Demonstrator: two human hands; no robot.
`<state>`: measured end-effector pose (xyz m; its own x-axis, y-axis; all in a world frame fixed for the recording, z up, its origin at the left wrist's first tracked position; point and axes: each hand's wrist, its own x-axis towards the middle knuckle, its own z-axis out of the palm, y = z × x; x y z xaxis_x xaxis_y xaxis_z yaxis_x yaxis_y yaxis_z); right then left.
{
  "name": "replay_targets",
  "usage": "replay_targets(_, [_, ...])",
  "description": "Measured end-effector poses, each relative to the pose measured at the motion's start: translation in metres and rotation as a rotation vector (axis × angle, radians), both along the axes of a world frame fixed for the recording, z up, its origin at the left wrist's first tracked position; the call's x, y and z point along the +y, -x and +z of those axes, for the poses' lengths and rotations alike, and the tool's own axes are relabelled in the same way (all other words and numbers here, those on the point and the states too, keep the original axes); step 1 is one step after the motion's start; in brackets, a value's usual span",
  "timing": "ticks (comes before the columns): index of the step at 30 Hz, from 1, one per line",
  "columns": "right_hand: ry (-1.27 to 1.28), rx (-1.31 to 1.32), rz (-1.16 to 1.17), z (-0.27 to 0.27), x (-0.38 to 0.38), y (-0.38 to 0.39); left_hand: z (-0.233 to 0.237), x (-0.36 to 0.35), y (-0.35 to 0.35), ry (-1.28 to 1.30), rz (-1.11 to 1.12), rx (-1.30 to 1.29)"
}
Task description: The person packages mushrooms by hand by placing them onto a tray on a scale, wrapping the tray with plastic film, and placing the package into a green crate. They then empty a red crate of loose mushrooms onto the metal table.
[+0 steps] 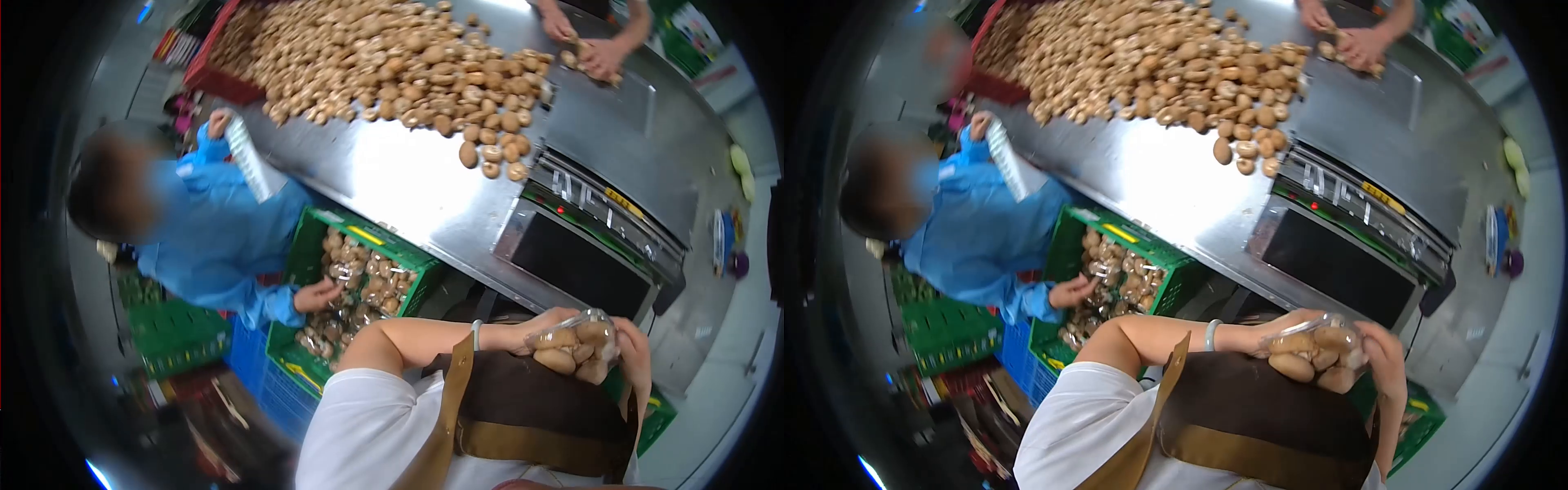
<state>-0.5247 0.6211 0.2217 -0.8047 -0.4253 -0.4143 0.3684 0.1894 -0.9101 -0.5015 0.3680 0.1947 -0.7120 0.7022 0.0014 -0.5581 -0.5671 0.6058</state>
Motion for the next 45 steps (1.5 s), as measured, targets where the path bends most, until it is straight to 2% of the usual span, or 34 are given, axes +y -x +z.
replay_targets(1, [-0.1,-0.034,0.078,-0.016,-0.003,0.013,-0.017,-0.006,-0.01,0.027,0.119,-0.156])
replay_targets(2, [-0.079,-0.074,0.053,-0.024,-0.018,0.023,-0.032,-0.013,-0.019,0.044,0.239,-0.317])
replay_targets(4, [-0.039,-0.154,-0.008,-0.04,-0.058,0.045,-0.047,-0.041,-0.029,-0.184,0.51,-0.62])
replay_targets(5, [-0.008,-0.064,-0.004,-0.049,-0.082,0.051,-0.048,-0.062,-0.034,-0.419,0.55,-0.569])
replay_targets(6, [-0.035,0.092,0.001,-0.059,-0.109,0.054,-0.059,-0.075,-0.044,-0.442,0.674,-0.552])
replay_targets(8, [-0.025,0.195,0.133,-0.054,-0.182,0.046,-0.046,-0.099,-0.063,-0.311,0.993,-0.382])
replay_targets(10, [0.003,0.305,0.415,-0.058,-0.242,0.024,-0.075,-0.13,-0.091,0.378,1.271,-0.35])
replay_targets(11, [0.059,0.342,0.574,-0.062,-0.264,0.015,-0.077,-0.154,-0.106,0.302,1.372,-0.477])
replay_targets(12, [0.109,0.231,0.687,-0.056,-0.284,0.009,-0.077,-0.182,-0.124,0.223,1.469,-0.603])
replay_targets(14, [0.101,0.475,0.797,-0.041,-0.304,0.006,-0.104,-0.238,-0.174,0.151,1.71,-0.547])
replay_targets(15, [0.049,0.519,0.801,-0.036,-0.307,0.006,-0.123,-0.269,-0.206,0.265,1.797,-0.613])
replay_targets(16, [0.024,0.442,0.801,-0.041,-0.305,0.006,-0.136,-0.296,-0.231,0.483,1.856,-0.626])
replay_targets(17, [-0.001,0.367,0.797,-0.05,-0.299,0.009,-0.159,-0.324,-0.258,0.747,1.86,-0.587])
replay_targets(18, [-0.026,0.292,0.788,-0.058,-0.292,0.011,-0.188,-0.349,-0.281,0.857,1.858,-0.615])
replay_targets(20, [-0.098,0.355,0.798,-0.072,-0.278,0.012,-0.227,-0.381,-0.305,0.81,1.847,-0.737])
replay_targets(23, [-0.19,0.366,0.85,-0.08,-0.266,0.011,-0.274,-0.417,-0.304,0.852,1.817,-0.75])
replay_targets(26, [-0.226,0.372,0.854,-0.077,-0.26,0.013,-0.313,-0.438,-0.29,1.189,1.705,-0.783])
replay_targets(27, [-0.23,0.4,0.861,-0.075,-0.262,0.013,-0.346,-0.447,-0.3,1.552,1.644,-0.89])
replay_targets(29, [-0.213,0.519,0.891,-0.076,-0.26,0.016,-0.347,-0.443,-0.296,1.962,1.645,-0.817])
replay_targets(30, [-0.208,0.556,0.917,-0.08,-0.257,0.018,-0.3,-0.437,-0.282,1.979,1.321,-0.943])
replay_targets(31, [-0.213,0.594,0.929,-0.082,-0.252,0.022,-0.324,-0.445,-0.296,2.189,1.276,-0.856])
replay_targets(32, [-0.227,0.63,0.933,-0.083,-0.245,0.026,-0.335,-0.448,-0.307,2.247,1.309,-0.813])
replay_targets(33, [-0.235,0.663,0.933,-0.08,-0.238,0.032,-0.28,-0.428,-0.268,2.326,1.19,-1.111])
replay_targets(34, [-0.262,0.663,0.923,-0.076,-0.23,0.039,-0.257,-0.418,-0.252,2.441,1.485,-0.879])
replay_targets(36, [-0.31,0.651,0.904,-0.068,-0.212,0.054,-0.228,-0.404,-0.213,2.387,1.896,-0.265])
replay_targets(38, [-0.358,0.664,0.818,-0.061,-0.193,0.071,-0.164,-0.347,-0.125,2.066,1.808,-0.133])
replay_targets(39, [-0.37,0.66,0.78,-0.056,-0.184,0.081,-0.16,-0.325,-0.086,1.754,1.848,0.019])
replay_targets(41, [-0.361,0.671,0.691,-0.047,-0.164,0.105,-0.146,-0.291,-0.006,1.676,1.682,0.462])
replay_targets(42, [-0.344,0.688,0.636,-0.043,-0.153,0.12,-0.141,-0.273,0.039,1.55,1.617,0.489])
replay_targets(43, [-0.325,0.706,0.584,-0.039,-0.142,0.136,-0.131,-0.253,0.087,1.41,1.545,0.412])
replay_targets(44, [-0.322,0.667,0.511,-0.029,-0.132,0.158,-0.13,-0.243,0.131,1.296,1.373,0.264])
replay_targets(45, [-0.346,0.628,0.394,-0.026,-0.121,0.18,-0.113,-0.222,0.184,1.11,1.314,0.263])
